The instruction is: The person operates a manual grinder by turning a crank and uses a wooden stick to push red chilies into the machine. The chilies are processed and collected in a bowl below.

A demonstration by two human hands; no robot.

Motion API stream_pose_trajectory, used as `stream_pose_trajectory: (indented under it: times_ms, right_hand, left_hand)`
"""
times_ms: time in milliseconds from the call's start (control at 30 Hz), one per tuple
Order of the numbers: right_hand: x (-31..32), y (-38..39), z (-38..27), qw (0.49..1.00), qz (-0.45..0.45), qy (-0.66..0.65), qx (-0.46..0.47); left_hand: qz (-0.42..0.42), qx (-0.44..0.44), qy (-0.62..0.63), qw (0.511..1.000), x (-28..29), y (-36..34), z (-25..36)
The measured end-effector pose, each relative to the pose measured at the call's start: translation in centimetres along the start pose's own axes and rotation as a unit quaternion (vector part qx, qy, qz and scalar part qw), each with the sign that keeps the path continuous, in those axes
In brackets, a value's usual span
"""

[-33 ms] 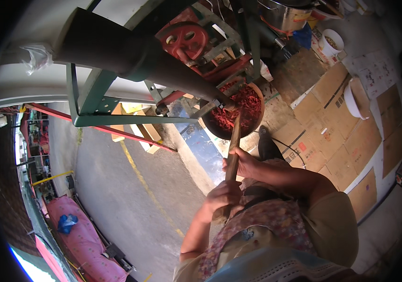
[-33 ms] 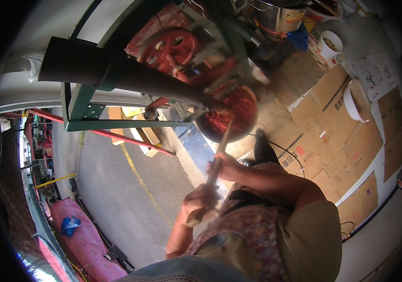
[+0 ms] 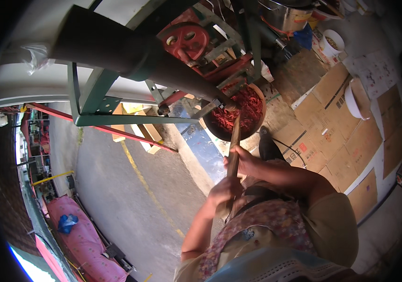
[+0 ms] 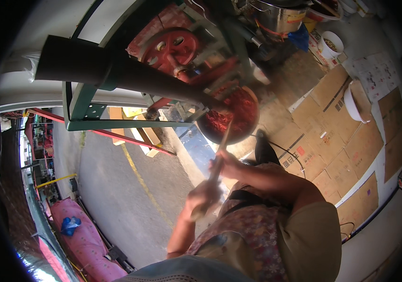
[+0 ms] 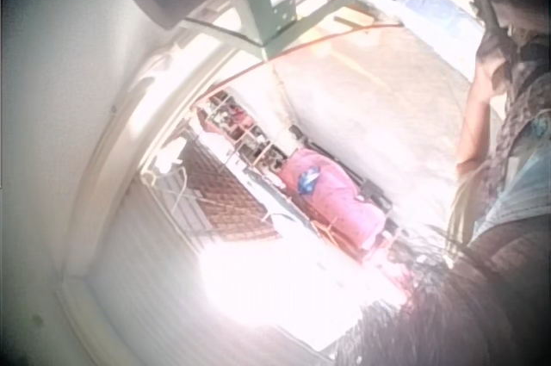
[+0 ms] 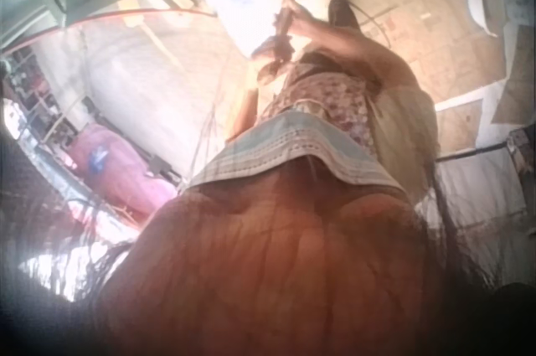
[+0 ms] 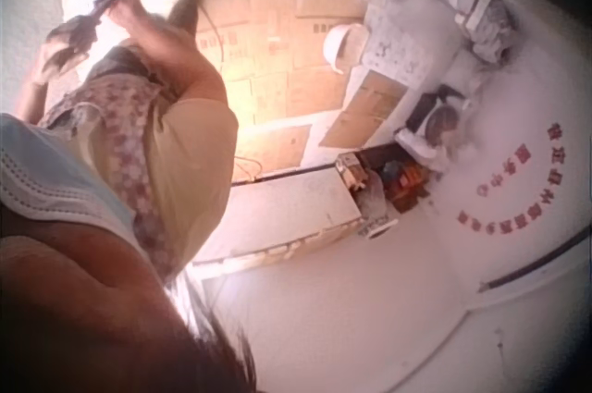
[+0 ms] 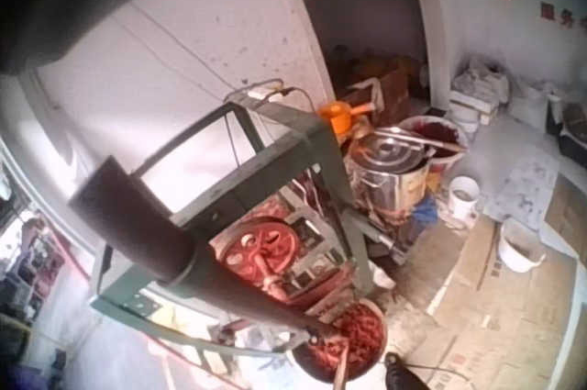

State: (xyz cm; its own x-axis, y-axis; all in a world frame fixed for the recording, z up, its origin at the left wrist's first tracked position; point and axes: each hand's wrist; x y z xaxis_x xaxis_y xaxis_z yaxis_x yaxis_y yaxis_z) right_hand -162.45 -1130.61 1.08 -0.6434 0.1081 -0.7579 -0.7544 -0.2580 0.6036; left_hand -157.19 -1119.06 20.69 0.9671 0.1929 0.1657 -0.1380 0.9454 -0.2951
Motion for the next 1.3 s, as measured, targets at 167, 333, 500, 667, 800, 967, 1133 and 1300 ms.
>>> stream_pose_trajectory:
  times_ms: [167, 333, 500, 667, 800, 967, 1133, 1300]
  right_hand:
    - [3.5, -4.2, -3.1, 0.992, 0.025, 0.11, 0.062]
    - [3.8, -3.7, -0.8, 1.0, -0.005, -0.006, 0.003]
    - [-4.5, -0.5, 4.2, 0.997, 0.023, 0.046, -0.059]
    - [-8.3, -0.5, 6.3, 0.987, -0.037, 0.139, -0.068]
    - [-7.1, -3.5, 6.9, 0.983, -0.064, 0.126, -0.113]
    - [-6.7, -6.3, 4.2, 0.987, -0.008, 0.147, -0.062]
    - [-5.2, -4.7, 2.4, 0.981, -0.012, 0.191, -0.016]
    - [-1.1, -4.0, 1.1, 0.979, -0.021, 0.2, 0.021]
  left_hand:
    - [0.057, 0.19, -0.015, 0.98, -2.3, 0.6, -8.6]
    - [0.098, 0.123, -0.116, 0.981, -1.7, 2.9, -4.3]
    - [0.201, 0.057, -0.078, 0.975, 0.5, 4.1, 4.7]
    - [0.27, 0.105, -0.131, 0.948, -0.2, 4.3, 6.1]
    - [0.308, 0.077, -0.153, 0.936, -0.1, 4.8, 5.0]
    - [0.345, 0.123, -0.214, 0.905, -0.5, 4.5, 0.6]
    - [0.284, 0.173, -0.315, 0.889, -1.5, 4.4, -1.6]
    - [0.353, 0.219, -0.113, 0.902, -0.9, 6.2, -1.7]
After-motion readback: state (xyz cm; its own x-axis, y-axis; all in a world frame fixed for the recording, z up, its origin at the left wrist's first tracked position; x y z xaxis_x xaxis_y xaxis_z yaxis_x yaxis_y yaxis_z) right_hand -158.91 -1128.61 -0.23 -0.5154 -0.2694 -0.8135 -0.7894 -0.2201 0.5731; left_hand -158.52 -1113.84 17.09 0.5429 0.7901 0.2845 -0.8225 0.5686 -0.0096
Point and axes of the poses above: each hand's wrist, its own y-axis away from the middle knuckle, its own x-axis out of the back of the hand, z = x × y, and after that the axes turned 6 degrees about -z, right-handed
